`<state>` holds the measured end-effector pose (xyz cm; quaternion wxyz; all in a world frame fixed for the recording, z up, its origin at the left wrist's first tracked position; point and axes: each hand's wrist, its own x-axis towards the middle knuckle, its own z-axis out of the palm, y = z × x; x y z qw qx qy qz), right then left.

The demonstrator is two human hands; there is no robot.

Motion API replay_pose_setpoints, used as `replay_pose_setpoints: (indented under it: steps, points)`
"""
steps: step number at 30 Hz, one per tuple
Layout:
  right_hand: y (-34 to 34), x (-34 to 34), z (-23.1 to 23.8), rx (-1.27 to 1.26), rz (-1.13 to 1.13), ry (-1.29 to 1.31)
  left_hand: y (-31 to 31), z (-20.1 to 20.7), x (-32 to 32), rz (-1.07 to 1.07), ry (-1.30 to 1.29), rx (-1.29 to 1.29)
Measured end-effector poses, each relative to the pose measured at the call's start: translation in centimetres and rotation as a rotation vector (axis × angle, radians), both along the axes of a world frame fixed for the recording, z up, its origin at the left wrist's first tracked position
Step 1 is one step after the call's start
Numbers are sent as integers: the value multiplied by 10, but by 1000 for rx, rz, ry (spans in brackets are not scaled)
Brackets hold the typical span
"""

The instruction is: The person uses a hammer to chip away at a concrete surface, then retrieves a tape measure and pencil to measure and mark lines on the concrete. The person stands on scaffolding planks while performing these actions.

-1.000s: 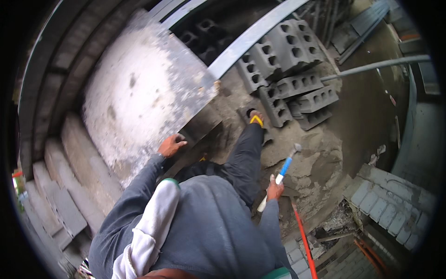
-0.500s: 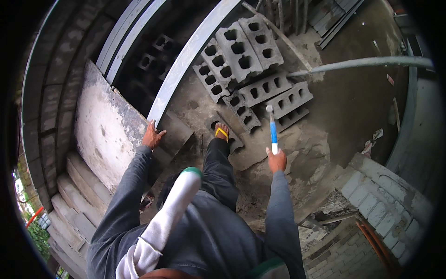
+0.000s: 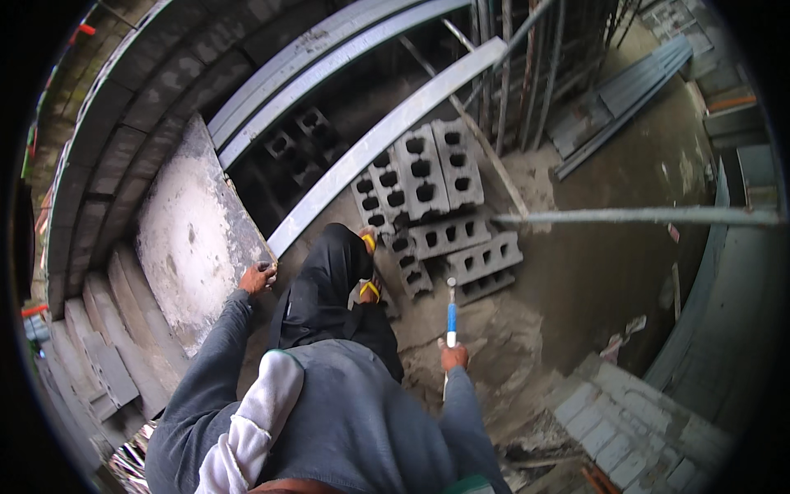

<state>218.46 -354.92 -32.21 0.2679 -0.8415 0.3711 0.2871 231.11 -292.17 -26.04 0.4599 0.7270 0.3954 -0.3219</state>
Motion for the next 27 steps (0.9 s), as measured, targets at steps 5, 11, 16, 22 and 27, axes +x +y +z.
replay_pose_setpoints:
  steps: [5, 11, 16, 22, 27]
  points:
    - [19, 112, 8, 85, 133, -205, 14, 0, 88, 146, -217, 25]
    - [48, 311, 97, 57, 335, -347, -21, 41, 308, -69, -460, 16]
    - [72, 512, 179, 43, 501, -493, -55, 23, 465, -370, -693, 207]
    - [108, 650, 272, 107, 454, -450, -105, 54, 507, -291, -472, -29]
    - [87, 606, 303, 221, 280, -445, -104, 72, 489, -272, -202, -24]
